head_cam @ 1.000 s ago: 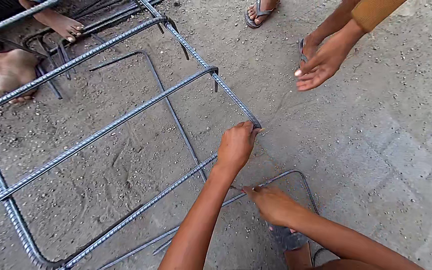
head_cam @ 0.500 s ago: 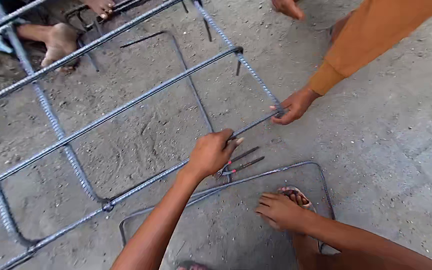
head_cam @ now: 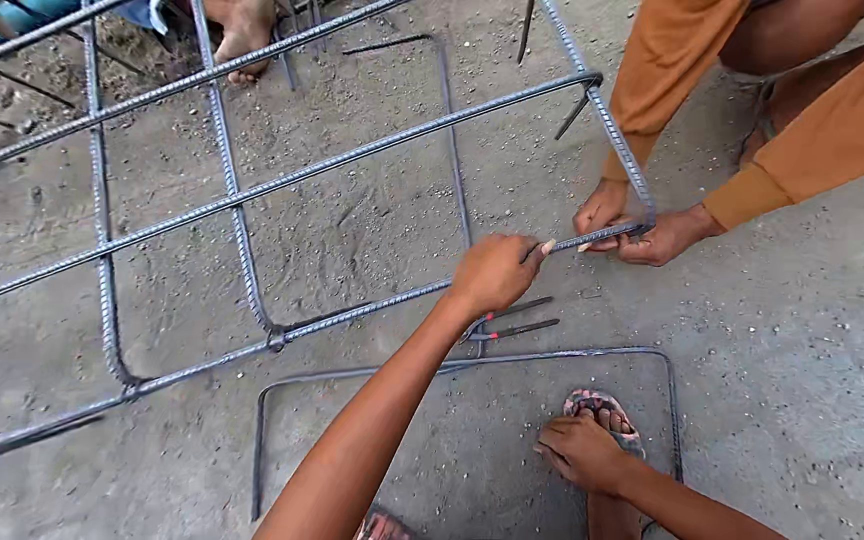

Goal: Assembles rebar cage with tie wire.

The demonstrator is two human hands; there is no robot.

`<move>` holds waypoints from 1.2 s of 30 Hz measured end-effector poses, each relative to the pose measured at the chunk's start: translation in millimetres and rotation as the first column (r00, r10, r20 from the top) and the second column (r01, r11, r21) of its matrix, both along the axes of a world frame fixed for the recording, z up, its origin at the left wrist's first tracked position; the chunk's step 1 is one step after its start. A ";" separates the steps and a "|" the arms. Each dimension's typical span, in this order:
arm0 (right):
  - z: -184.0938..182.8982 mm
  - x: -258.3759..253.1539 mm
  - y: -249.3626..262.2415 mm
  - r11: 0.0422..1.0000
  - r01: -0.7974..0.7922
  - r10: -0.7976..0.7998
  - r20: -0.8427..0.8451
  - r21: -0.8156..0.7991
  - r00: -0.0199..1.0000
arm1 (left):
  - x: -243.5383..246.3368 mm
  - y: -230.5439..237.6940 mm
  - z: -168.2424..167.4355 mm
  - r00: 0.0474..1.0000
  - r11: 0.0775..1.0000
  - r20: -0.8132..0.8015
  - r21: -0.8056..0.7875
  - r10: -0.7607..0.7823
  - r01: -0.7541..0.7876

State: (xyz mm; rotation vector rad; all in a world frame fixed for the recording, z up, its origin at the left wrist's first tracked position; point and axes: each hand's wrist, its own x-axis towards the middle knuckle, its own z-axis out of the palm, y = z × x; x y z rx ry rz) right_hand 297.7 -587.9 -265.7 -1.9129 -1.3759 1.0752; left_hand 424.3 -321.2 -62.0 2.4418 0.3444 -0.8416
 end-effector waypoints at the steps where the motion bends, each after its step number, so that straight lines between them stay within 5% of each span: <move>1: -2.0 1.2 -2.6 0.999 0.024 -0.024 0.004 0.030 1.000 | -2.5 8.4 -39.0 0.980 0.999 0.197 -0.037 -0.010 0.018; 3: -2.8 0.4 -8.1 0.987 0.102 -0.102 -0.009 0.127 0.995 | 4.9 10.4 -68.1 0.977 0.999 0.211 -0.026 -0.026 0.032; 7: 8.2 25.2 -0.1 0.851 0.315 -0.389 0.100 0.420 0.916 | 14.6 3.6 -52.0 0.998 1.000 0.066 0.010 0.007 -0.008; 12: 85.9 151.7 24.0 0.516 0.511 -0.811 0.199 0.688 0.551 | 23.9 2.5 -45.8 0.999 1.000 0.045 -0.030 -0.007 0.009; 15: 139.4 240.0 40.3 0.496 0.537 -0.860 0.298 0.682 0.415 | 22.6 0.0 -44.1 0.999 1.000 0.028 -0.022 0.015 -0.014; 21: 145.2 293.3 97.4 0.641 0.621 -0.768 0.365 0.452 0.527 | 17.7 -0.9 -36.6 1.000 1.000 0.027 0.029 0.003 -0.004; 25: 126.9 288.4 109.9 0.623 0.672 -0.782 0.305 0.401 0.543 | 12.7 -0.6 -34.2 0.999 0.999 0.008 0.040 -0.031 0.030; 31: 164.5 305.6 78.8 0.566 0.706 -0.824 0.273 0.426 0.495 | 12.6 1.3 -33.1 0.998 0.998 0.035 0.036 -0.048 0.047; 34: 156.5 304.6 74.7 0.690 0.707 -0.723 0.210 0.154 0.659 | 11.7 0.6 -34.6 0.997 0.998 0.055 0.050 -0.049 0.046; 36: 140.2 296.4 84.3 0.692 0.720 -0.714 0.101 -0.042 0.692 | 10.2 -0.3 -35.8 0.996 0.997 0.073 0.063 -0.053 0.049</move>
